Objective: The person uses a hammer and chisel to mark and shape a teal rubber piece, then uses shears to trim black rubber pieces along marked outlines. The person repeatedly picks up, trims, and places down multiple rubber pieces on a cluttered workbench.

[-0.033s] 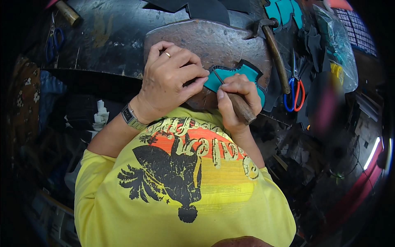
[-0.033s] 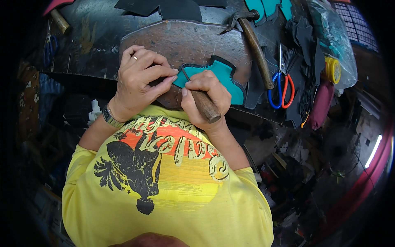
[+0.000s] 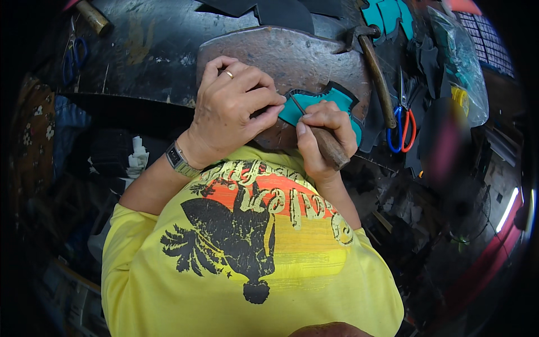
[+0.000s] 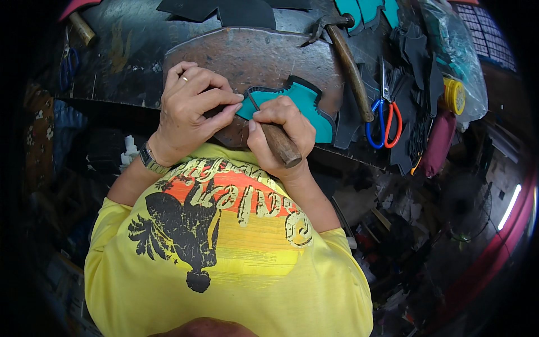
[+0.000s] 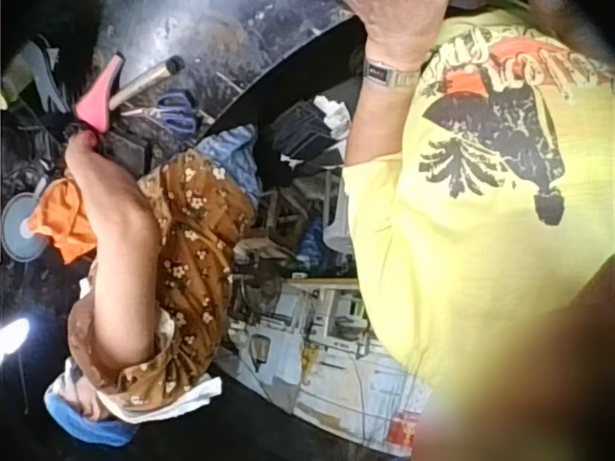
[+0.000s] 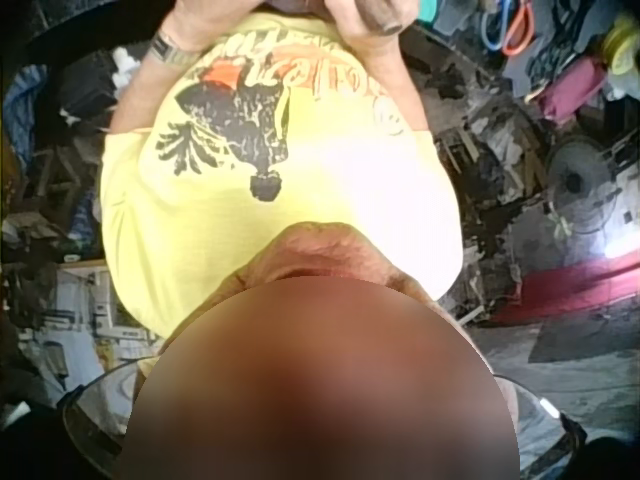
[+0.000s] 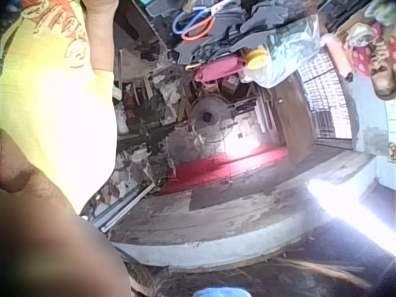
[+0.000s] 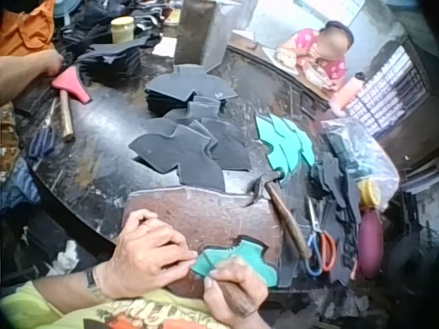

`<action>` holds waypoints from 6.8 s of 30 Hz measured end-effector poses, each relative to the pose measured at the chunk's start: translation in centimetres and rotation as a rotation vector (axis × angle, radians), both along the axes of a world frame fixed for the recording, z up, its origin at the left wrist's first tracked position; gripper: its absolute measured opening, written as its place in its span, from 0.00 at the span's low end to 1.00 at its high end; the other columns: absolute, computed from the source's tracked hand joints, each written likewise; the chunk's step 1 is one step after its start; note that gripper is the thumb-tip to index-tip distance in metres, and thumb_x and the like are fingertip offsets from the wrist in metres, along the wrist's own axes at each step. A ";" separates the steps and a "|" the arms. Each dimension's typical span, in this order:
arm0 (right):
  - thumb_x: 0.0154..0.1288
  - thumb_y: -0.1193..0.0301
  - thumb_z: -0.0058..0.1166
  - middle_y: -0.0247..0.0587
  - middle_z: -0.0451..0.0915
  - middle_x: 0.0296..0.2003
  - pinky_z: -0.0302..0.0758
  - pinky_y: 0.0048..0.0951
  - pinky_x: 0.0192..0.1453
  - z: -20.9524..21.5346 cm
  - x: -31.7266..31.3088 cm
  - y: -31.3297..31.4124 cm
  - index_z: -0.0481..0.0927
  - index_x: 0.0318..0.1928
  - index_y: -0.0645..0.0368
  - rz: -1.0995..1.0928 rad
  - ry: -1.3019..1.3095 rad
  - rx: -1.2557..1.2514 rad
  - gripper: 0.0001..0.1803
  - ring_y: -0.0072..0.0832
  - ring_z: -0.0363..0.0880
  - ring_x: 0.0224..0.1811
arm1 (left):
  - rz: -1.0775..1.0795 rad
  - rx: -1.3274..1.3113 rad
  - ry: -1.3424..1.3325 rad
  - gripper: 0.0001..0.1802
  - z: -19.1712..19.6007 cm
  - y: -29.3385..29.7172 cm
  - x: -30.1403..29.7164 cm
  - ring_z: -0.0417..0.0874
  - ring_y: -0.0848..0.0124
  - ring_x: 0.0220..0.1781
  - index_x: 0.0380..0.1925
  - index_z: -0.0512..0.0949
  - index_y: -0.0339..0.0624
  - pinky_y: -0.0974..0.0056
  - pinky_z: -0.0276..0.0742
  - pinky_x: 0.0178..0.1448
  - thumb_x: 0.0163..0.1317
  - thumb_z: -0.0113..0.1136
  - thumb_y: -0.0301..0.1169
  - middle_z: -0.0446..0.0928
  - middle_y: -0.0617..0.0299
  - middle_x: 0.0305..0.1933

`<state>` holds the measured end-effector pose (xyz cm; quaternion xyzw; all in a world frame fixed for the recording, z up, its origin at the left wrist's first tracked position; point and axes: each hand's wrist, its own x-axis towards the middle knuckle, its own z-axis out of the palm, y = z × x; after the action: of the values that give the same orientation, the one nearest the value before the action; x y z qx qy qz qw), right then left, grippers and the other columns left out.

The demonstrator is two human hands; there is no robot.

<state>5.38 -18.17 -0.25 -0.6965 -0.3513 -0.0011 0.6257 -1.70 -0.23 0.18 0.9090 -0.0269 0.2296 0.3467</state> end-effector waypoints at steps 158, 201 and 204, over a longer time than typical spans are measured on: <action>0.68 0.78 0.58 0.36 0.79 0.27 0.66 0.14 0.22 7.1 1.7 -7.9 0.64 0.72 0.58 -0.358 0.190 0.134 0.33 0.13 0.70 0.19 | -0.399 -0.422 0.065 0.15 1.4 -2.4 1.9 0.81 0.56 0.39 0.42 0.79 0.36 0.57 0.78 0.46 0.57 0.70 0.31 0.78 0.53 0.36; 0.59 0.83 0.63 0.48 0.84 0.42 0.77 0.28 0.48 5.0 -1.7 -4.6 0.80 0.58 0.60 -0.125 -0.016 -0.554 0.24 0.32 0.84 0.41 | -0.150 -0.079 0.262 0.16 -0.1 4.0 6.7 0.83 0.63 0.36 0.40 0.86 0.42 0.63 0.78 0.43 0.53 0.73 0.36 0.84 0.57 0.36; 0.64 0.83 0.60 0.40 0.85 0.43 0.77 0.23 0.44 5.7 -1.1 -6.0 0.77 0.64 0.60 -0.070 -0.069 -0.504 0.27 0.20 0.80 0.37 | -0.184 -0.099 0.237 0.16 -0.3 3.9 6.7 0.76 0.72 0.29 0.42 0.85 0.39 0.68 0.75 0.38 0.54 0.73 0.33 0.81 0.61 0.33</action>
<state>4.24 -24.21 5.41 -0.8417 -0.3373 0.0413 0.4195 4.99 3.64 -0.10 0.9053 -0.0578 0.0888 0.4114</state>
